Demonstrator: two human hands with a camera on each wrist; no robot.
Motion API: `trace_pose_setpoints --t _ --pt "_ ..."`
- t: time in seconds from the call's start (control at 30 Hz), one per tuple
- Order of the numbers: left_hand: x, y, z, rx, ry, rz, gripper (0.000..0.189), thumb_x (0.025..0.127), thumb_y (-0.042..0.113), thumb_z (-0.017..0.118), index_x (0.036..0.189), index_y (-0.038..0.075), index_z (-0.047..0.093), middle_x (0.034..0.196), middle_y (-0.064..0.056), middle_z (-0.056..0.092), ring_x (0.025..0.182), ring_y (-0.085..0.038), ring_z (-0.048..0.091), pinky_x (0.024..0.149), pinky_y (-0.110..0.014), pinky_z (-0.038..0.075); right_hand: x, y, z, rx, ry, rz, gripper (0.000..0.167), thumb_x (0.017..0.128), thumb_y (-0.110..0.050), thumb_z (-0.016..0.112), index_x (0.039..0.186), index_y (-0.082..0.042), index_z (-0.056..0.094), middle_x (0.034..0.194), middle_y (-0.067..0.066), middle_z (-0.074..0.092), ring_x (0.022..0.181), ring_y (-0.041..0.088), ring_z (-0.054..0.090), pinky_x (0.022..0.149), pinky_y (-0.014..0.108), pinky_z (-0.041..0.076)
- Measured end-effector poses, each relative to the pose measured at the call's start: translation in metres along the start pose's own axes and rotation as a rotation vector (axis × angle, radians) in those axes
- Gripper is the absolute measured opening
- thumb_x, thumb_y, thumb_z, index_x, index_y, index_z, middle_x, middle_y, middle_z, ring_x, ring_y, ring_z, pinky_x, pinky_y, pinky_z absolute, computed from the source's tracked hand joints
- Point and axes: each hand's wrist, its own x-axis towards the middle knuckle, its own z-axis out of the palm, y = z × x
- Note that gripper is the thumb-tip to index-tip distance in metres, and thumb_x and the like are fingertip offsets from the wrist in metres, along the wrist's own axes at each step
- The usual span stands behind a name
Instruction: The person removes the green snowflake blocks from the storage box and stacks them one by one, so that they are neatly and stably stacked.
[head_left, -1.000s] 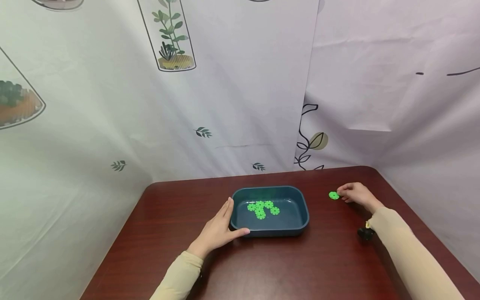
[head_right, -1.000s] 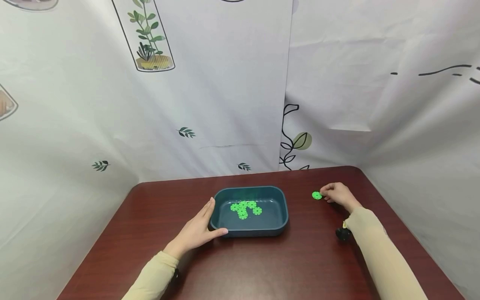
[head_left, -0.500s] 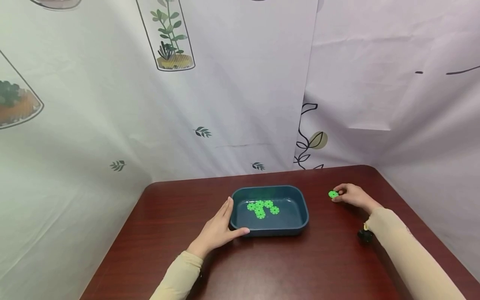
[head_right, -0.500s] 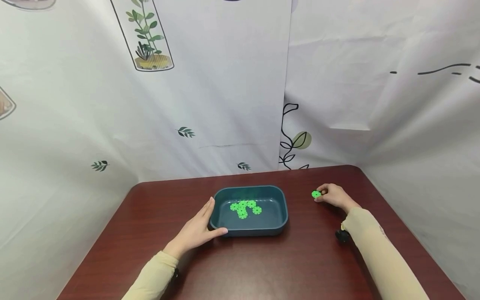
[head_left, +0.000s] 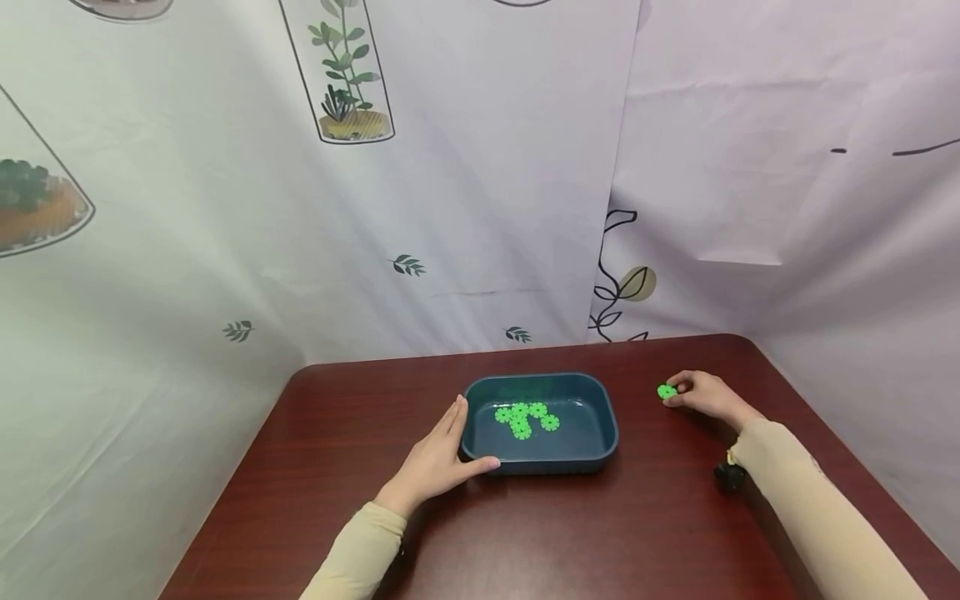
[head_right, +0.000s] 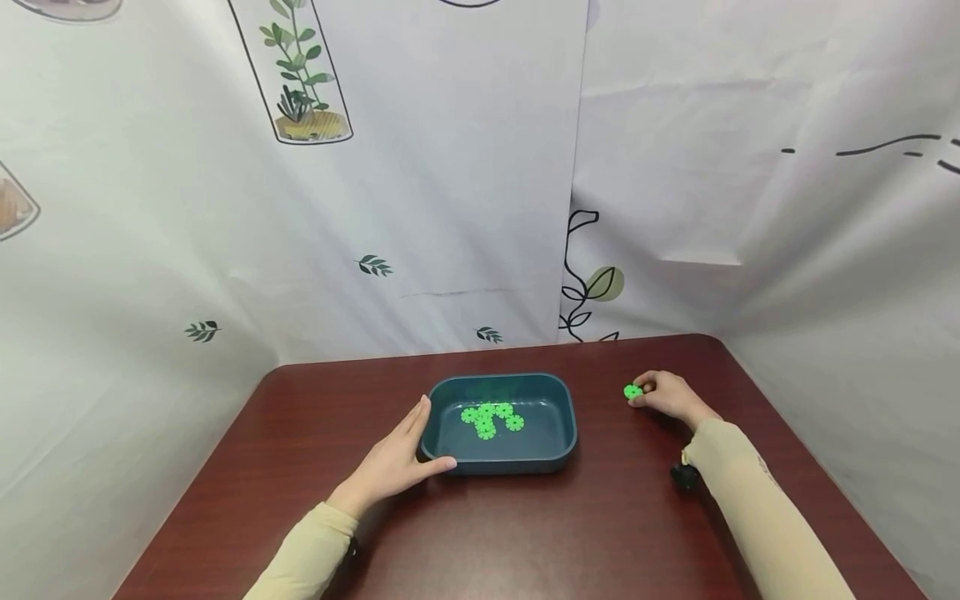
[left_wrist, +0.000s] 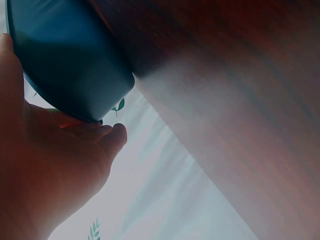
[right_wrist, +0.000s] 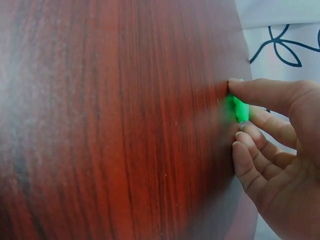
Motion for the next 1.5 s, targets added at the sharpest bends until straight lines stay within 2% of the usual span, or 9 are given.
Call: trace_pose_setpoints --t 0.27,0.47,0.57,0.7,0.8,1.0,1.17,1.37,1.5 --pt "-0.001 0.001 -0.001 -0.004 0.005 0.006 0.121 0.079 0.085 0.054 0.162 0.007 0.014 0.168 -0.012 0.015 0.153 -0.022 0.019 0.112 -0.045 0.038 -0.001 -0.003 -0.002 -0.011 0.006 -0.028 0.051 0.086 -0.022 0.079 0.12 0.011 0.062 0.103 0.02 0.062 0.089 0.027 0.056 0.075 0.039 0.047" --pt "-0.001 0.001 -0.001 -0.005 -0.007 -0.001 0.121 0.079 0.085 0.054 0.162 0.007 0.013 0.168 -0.007 0.012 0.153 -0.02 0.017 0.113 -0.045 0.038 0.006 -0.01 -0.011 0.023 -0.021 -0.046 0.055 0.086 -0.02 0.079 0.125 0.013 0.058 0.112 0.03 0.06 0.079 0.024 0.064 0.067 0.036 0.053" --pt "-0.001 0.0 -0.001 -0.005 -0.003 -0.002 0.121 0.079 0.085 0.054 0.162 0.007 0.013 0.168 -0.006 0.012 0.153 -0.02 0.017 0.113 -0.044 0.038 0.012 -0.019 -0.018 0.002 -0.015 -0.059 0.058 0.087 -0.022 0.078 0.128 0.013 0.056 0.119 0.034 0.057 0.087 0.032 0.065 0.072 0.041 0.055" --pt "-0.002 -0.001 -0.002 -0.003 0.0 -0.003 0.121 0.079 0.085 0.054 0.162 0.007 0.014 0.168 -0.007 0.012 0.153 -0.02 0.017 0.113 -0.045 0.037 0.019 -0.038 -0.026 -0.027 -0.011 -0.082 0.061 0.089 -0.028 0.077 0.132 0.01 0.056 0.126 0.035 0.055 0.108 0.045 0.058 0.088 0.056 0.051" --pt "-0.003 -0.002 -0.002 -0.002 0.004 -0.006 0.121 0.079 0.085 0.054 0.162 0.007 0.014 0.168 -0.007 0.012 0.153 -0.02 0.017 0.113 -0.045 0.038 0.025 -0.055 -0.029 -0.021 -0.025 -0.114 0.059 0.09 -0.029 0.076 0.132 0.007 0.057 0.127 0.033 0.057 0.114 0.046 0.055 0.094 0.06 0.046" --pt "-0.003 0.001 -0.002 -0.014 -0.008 -0.003 0.12 0.08 0.084 0.054 0.162 0.007 0.012 0.168 -0.009 0.012 0.153 -0.021 0.016 0.113 -0.045 0.038 0.034 -0.089 -0.027 -0.037 -0.095 -0.199 0.054 0.092 -0.023 0.074 0.134 0.007 0.057 0.124 0.027 0.062 0.111 0.041 0.061 0.092 0.056 0.05" --pt "-0.002 0.003 -0.001 -0.011 -0.006 -0.004 0.12 0.08 0.084 0.054 0.162 0.007 0.012 0.168 -0.011 0.014 0.153 -0.021 0.017 0.112 -0.045 0.038 0.04 -0.114 -0.02 -0.046 -0.154 -0.246 0.054 0.092 -0.027 0.075 0.134 0.002 0.059 0.125 0.022 0.064 0.108 0.035 0.064 0.089 0.052 0.053" --pt "-0.001 0.002 -0.001 -0.016 -0.009 -0.001 0.122 0.079 0.086 0.053 0.162 0.006 0.013 0.168 -0.011 0.014 0.153 -0.022 0.018 0.113 -0.046 0.037 0.043 -0.139 -0.003 -0.044 -0.264 -0.29 0.048 0.089 -0.024 0.077 0.131 -0.005 0.063 0.127 0.018 0.063 0.106 0.027 0.065 0.089 0.048 0.054" --pt "-0.002 0.003 -0.002 -0.024 -0.017 -0.006 0.122 0.079 0.086 0.053 0.162 0.006 0.013 0.168 -0.011 0.013 0.153 -0.023 0.017 0.113 -0.046 0.038 0.045 -0.152 0.013 -0.064 -0.346 -0.321 0.049 0.088 -0.021 0.079 0.131 -0.004 0.063 0.127 0.017 0.064 0.106 0.026 0.065 0.086 0.042 0.055"
